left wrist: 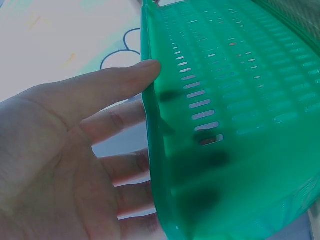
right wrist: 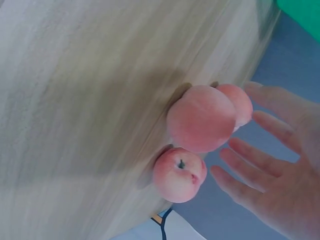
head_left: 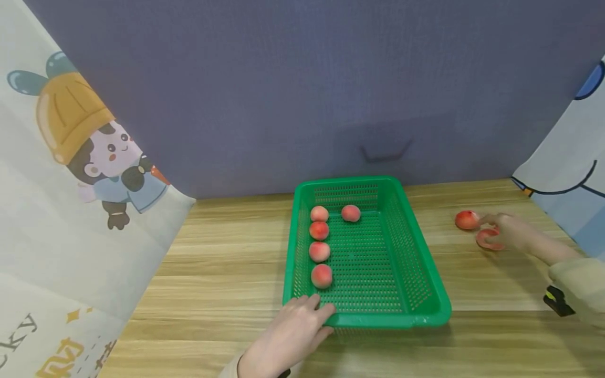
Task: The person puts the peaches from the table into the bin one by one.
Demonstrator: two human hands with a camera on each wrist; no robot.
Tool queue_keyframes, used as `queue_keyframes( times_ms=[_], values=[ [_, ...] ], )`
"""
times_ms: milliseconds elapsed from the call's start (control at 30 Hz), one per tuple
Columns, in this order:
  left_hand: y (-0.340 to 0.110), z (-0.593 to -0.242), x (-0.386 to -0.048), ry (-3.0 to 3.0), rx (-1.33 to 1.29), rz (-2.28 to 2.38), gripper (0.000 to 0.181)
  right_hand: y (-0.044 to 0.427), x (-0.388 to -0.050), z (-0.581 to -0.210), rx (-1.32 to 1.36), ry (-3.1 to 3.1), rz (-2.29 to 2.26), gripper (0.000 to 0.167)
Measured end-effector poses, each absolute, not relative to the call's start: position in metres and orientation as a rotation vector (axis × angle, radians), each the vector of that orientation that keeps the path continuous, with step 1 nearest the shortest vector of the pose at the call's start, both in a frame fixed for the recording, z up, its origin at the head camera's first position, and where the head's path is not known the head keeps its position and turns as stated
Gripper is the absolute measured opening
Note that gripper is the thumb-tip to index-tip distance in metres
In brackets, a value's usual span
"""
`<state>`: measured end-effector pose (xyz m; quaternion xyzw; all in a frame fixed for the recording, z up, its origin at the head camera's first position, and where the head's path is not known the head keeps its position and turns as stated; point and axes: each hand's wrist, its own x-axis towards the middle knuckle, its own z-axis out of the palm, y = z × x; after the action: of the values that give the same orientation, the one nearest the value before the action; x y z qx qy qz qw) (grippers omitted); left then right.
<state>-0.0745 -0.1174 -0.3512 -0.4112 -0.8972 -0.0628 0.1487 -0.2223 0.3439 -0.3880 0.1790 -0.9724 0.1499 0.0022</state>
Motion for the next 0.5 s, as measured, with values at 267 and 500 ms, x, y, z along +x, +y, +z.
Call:
queue_keyframes(
  times_ms=[267,500],
  values=[
    [-0.118,-0.352,-0.075,-2.573,-1.176,-0.191,0.019,0.348,-0.223,-0.403,0.707,-2.865,0.414,0.030],
    [-0.118,-0.352,-0.074,-2.590,-1.178,-0.188,0.019,0.348,-0.224,-0.407,0.699,-2.880,0.319,0.030]
  ],
)
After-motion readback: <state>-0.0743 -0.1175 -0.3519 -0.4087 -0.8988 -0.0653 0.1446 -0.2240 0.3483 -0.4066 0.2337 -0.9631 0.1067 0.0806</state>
